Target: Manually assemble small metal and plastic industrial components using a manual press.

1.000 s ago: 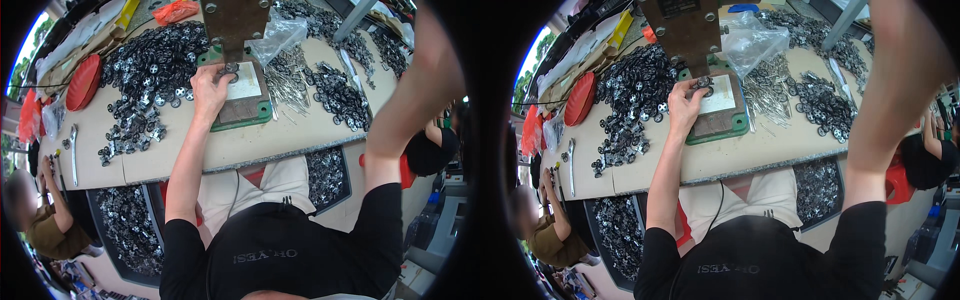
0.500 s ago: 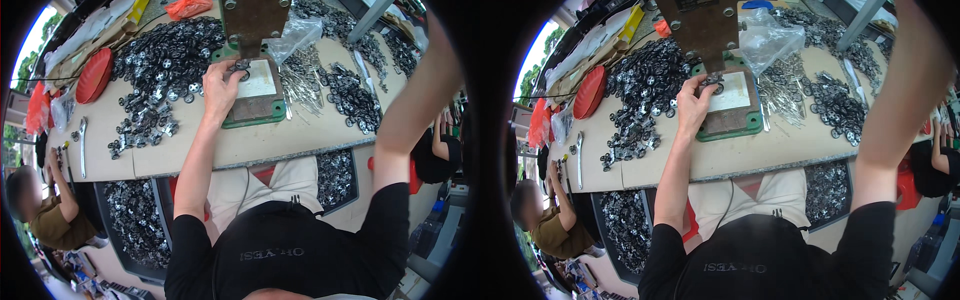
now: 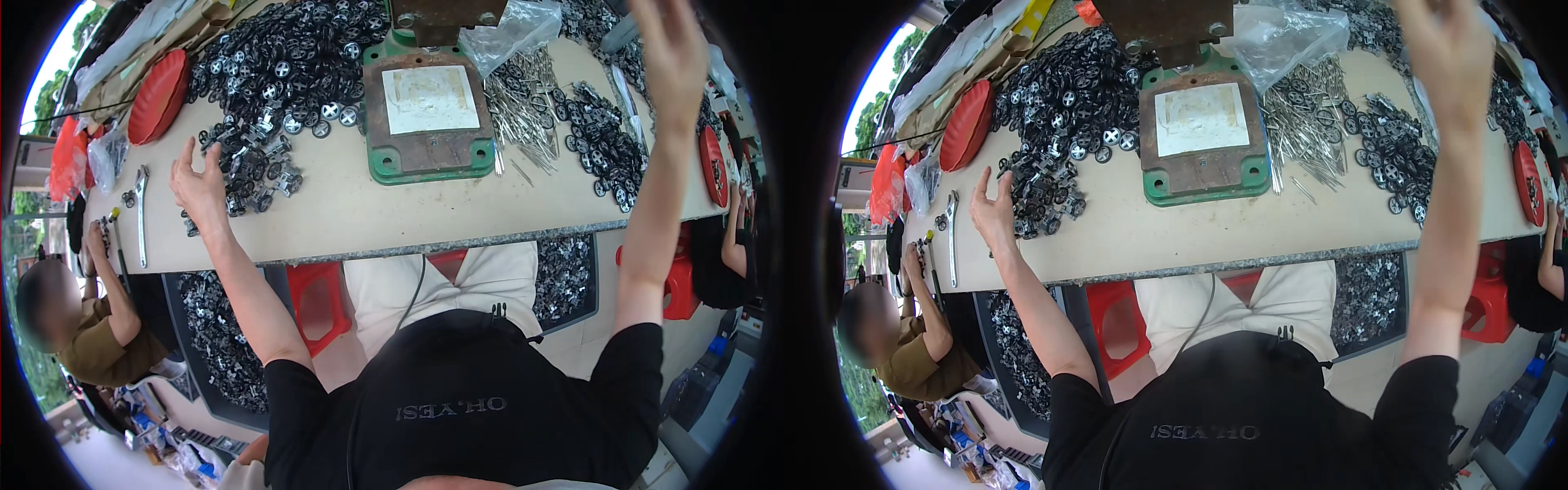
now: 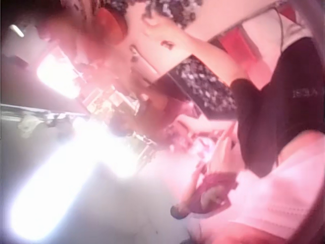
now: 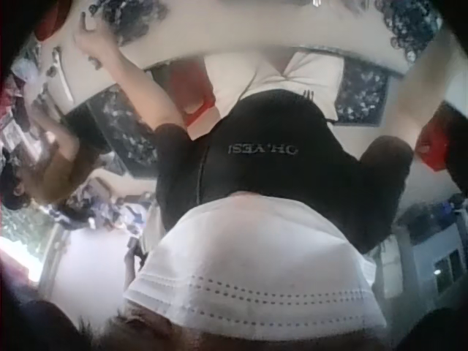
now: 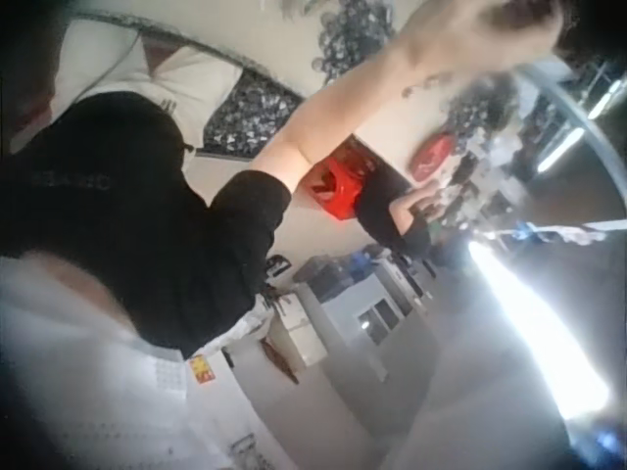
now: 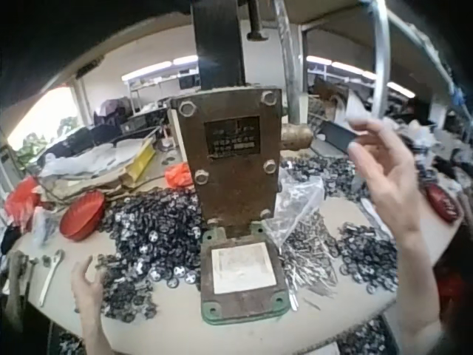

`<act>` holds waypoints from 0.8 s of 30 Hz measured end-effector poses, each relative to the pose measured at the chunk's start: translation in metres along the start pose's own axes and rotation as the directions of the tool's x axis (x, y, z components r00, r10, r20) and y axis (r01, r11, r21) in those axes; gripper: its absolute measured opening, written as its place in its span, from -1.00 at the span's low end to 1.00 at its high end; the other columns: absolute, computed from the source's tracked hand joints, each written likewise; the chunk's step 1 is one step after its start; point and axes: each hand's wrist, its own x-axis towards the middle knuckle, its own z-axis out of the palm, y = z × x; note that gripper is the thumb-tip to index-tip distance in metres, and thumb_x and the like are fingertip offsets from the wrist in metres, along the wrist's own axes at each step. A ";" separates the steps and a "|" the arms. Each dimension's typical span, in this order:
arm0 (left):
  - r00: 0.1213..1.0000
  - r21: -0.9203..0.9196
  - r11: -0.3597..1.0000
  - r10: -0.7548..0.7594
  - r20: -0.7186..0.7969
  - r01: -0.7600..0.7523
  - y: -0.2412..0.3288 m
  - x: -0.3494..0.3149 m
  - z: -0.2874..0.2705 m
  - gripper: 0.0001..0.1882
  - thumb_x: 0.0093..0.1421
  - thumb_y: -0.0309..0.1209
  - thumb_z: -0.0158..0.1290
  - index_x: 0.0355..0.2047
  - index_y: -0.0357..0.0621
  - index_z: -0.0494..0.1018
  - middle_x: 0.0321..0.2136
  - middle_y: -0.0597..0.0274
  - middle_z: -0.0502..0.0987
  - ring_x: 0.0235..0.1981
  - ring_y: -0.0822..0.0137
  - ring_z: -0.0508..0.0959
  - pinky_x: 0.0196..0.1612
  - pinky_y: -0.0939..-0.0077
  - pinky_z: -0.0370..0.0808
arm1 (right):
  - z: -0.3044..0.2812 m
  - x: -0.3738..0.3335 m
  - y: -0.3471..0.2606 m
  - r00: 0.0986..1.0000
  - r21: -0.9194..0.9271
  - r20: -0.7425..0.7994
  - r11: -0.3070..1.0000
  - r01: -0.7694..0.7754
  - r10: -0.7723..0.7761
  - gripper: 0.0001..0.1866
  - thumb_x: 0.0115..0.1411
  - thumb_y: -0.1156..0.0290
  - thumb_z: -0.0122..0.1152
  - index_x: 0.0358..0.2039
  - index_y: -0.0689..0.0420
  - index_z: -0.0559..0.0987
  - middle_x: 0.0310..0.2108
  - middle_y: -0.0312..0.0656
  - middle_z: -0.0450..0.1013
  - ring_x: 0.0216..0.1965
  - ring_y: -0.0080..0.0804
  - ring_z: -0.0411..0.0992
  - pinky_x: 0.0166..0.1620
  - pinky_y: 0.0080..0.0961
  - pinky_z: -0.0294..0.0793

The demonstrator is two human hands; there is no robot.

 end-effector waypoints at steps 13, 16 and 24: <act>0.912 -0.040 0.999 0.017 0.411 0.000 0.095 -0.057 0.063 -0.63 -0.09 -0.32 0.22 -0.25 -0.20 0.48 -0.47 0.13 0.53 -0.51 0.27 0.51 -0.36 0.45 0.44 | -0.044 -0.165 -0.004 0.378 -0.382 0.702 0.767 -0.516 0.603 -0.83 -0.06 0.44 0.25 -0.43 0.23 0.54 -0.53 -0.18 0.44 -0.51 -0.46 0.39 -0.42 -0.56 0.34; 0.866 -0.148 0.985 -0.004 0.499 0.090 0.091 -0.060 0.060 -0.61 -0.06 -0.40 0.22 -0.17 -0.20 0.47 -0.48 0.24 0.48 -0.55 0.51 0.41 -0.39 0.64 0.39 | -0.034 -0.170 -0.003 0.368 -0.423 0.699 0.769 -0.480 0.613 -0.85 -0.05 0.44 0.22 -0.48 0.25 0.52 -0.51 -0.09 0.43 -0.47 -0.26 0.42 -0.36 -0.42 0.37; 0.640 -0.662 0.213 0.171 0.749 0.718 0.128 -0.123 0.021 -0.65 0.16 -0.49 0.01 -0.03 -0.29 0.34 -0.18 0.13 0.46 -0.24 0.43 0.48 -0.16 0.62 0.40 | -0.031 -0.170 0.007 0.411 -0.445 0.715 0.822 -0.356 0.565 -0.87 0.05 0.56 0.04 -0.36 0.28 0.45 -0.46 0.05 0.40 -0.39 -0.03 0.39 -0.30 -0.28 0.35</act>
